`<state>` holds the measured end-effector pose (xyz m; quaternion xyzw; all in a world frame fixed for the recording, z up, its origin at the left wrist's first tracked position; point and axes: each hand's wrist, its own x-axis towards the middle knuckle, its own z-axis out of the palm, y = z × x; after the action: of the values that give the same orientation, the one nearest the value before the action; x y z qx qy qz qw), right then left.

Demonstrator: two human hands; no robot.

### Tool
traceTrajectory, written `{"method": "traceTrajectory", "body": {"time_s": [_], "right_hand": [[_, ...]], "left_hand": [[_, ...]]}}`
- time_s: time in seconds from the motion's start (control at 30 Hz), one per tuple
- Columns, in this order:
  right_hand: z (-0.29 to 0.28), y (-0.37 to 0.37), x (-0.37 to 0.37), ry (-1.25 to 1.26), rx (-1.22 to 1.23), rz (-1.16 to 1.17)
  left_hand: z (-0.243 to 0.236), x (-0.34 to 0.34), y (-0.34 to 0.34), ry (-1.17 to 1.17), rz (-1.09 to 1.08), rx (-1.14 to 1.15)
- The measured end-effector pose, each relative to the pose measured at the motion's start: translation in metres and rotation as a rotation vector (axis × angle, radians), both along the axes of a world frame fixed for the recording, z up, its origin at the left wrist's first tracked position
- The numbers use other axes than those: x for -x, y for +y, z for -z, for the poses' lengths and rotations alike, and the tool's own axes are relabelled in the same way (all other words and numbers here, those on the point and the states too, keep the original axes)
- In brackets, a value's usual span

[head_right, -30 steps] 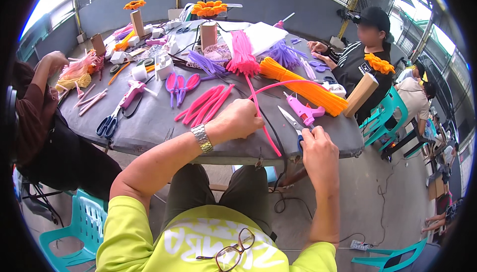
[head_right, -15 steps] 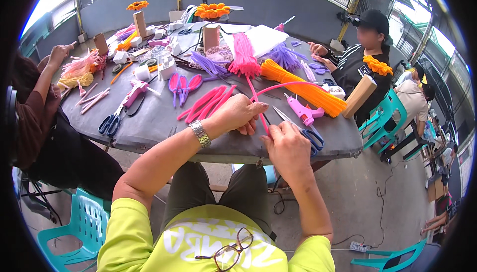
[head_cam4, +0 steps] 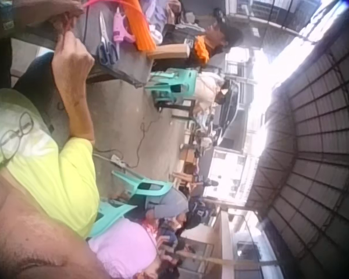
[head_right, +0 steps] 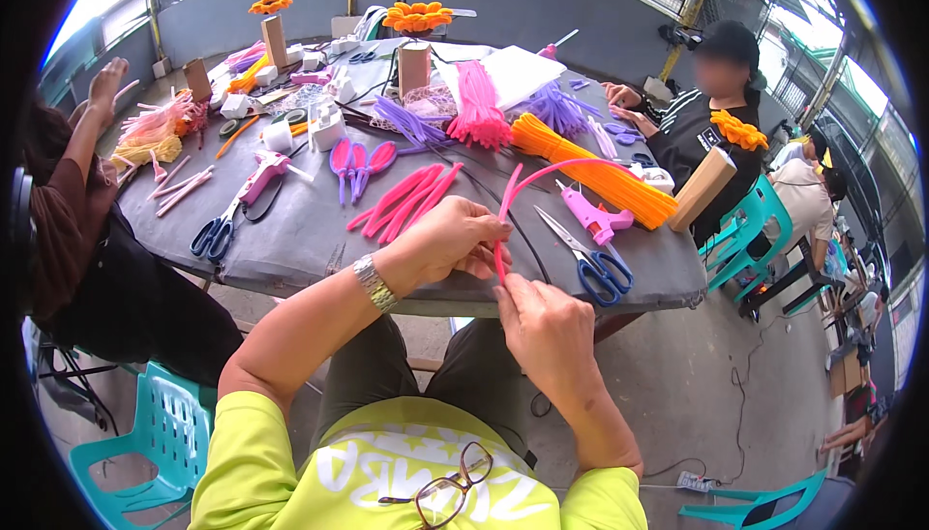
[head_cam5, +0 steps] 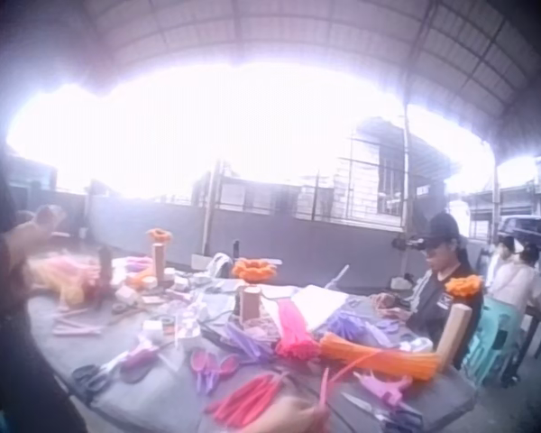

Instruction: The person picks up a bundle of pink pipe cleaners, selects a single piece, and uses scissors to cut it. They then bend the pink pipe cleaner into a loop and continue cutting and shaping pipe cleaner segments on a craft table.

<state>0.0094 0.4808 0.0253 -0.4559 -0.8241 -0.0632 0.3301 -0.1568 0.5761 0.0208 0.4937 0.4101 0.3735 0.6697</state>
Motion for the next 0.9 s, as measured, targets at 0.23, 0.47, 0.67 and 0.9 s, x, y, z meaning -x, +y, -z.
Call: {"method": "traceTrajectory", "body": {"time_s": [0.23, 0.47, 0.67, 0.9], "right_hand": [[-0.006, -0.032, -0.01, 0.106, -0.01, -0.107], [-0.022, -0.032, -0.007, -0.259, -0.306, -0.092], [-0.006, -0.022, -0.014, -0.313, -0.283, -0.208], [-0.001, -0.016, -0.008, -0.204, -0.314, -0.213]], "left_hand": [[-0.008, 0.019, -0.055, -0.133, 0.004, 0.063], [0.001, 0.037, -0.114, 0.7, -0.124, -1.049], [0.004, 0.055, -0.136, 0.987, -0.236, -1.299], [0.0, 0.071, -0.144, 0.988, -0.289, -1.295]]}}
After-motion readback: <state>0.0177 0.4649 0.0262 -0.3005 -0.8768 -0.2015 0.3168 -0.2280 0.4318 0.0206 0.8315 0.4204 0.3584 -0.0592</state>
